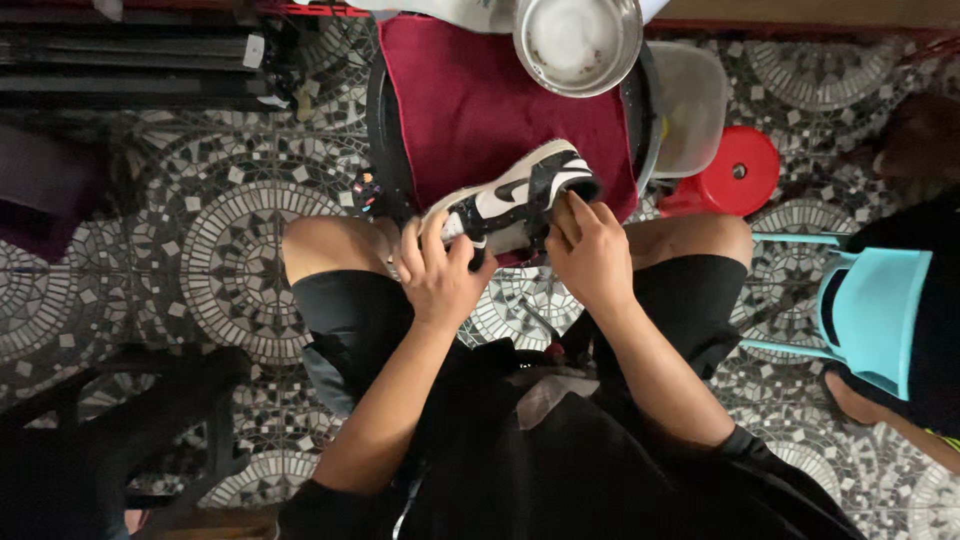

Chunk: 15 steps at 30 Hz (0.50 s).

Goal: The person scrubs a white and black sneaker with a brush, repeatedly dipping the brush into a metal bowl of soapy water. The person scrubs the sole, sides, and interior of the shoe, rotating it to access different areas.

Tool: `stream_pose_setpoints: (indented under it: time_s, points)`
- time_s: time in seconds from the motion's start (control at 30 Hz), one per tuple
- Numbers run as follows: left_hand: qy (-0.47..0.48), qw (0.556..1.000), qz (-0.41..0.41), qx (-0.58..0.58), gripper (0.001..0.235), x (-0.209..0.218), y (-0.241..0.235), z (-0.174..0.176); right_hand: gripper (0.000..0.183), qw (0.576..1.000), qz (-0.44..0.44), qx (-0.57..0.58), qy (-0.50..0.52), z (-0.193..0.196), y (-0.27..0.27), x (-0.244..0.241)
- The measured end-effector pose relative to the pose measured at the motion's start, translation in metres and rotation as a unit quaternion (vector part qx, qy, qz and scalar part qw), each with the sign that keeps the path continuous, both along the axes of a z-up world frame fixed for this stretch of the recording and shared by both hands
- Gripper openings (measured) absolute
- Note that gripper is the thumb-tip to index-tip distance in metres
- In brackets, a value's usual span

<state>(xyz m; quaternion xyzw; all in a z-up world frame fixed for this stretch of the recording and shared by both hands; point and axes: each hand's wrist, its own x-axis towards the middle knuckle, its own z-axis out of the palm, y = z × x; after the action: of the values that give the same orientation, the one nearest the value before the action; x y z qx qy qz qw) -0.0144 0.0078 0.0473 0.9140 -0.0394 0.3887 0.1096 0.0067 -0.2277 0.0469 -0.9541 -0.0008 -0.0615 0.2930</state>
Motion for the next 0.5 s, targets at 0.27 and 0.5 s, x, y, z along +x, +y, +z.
stream_pose_setpoints:
  time_s: [0.27, 0.5]
  points:
    - [0.219, 0.961, -0.159, -0.058, 0.076, 0.02, -0.011, 0.009, 0.058, 0.99, 0.041, -0.135, -0.014, -0.055, -0.01, -0.005]
    - [0.28, 0.936, -0.21, 0.039, 0.076, 0.035, -0.028, 0.018, 0.029, 0.983, 0.12, -0.126, -0.061, -0.068, 0.002, -0.027]
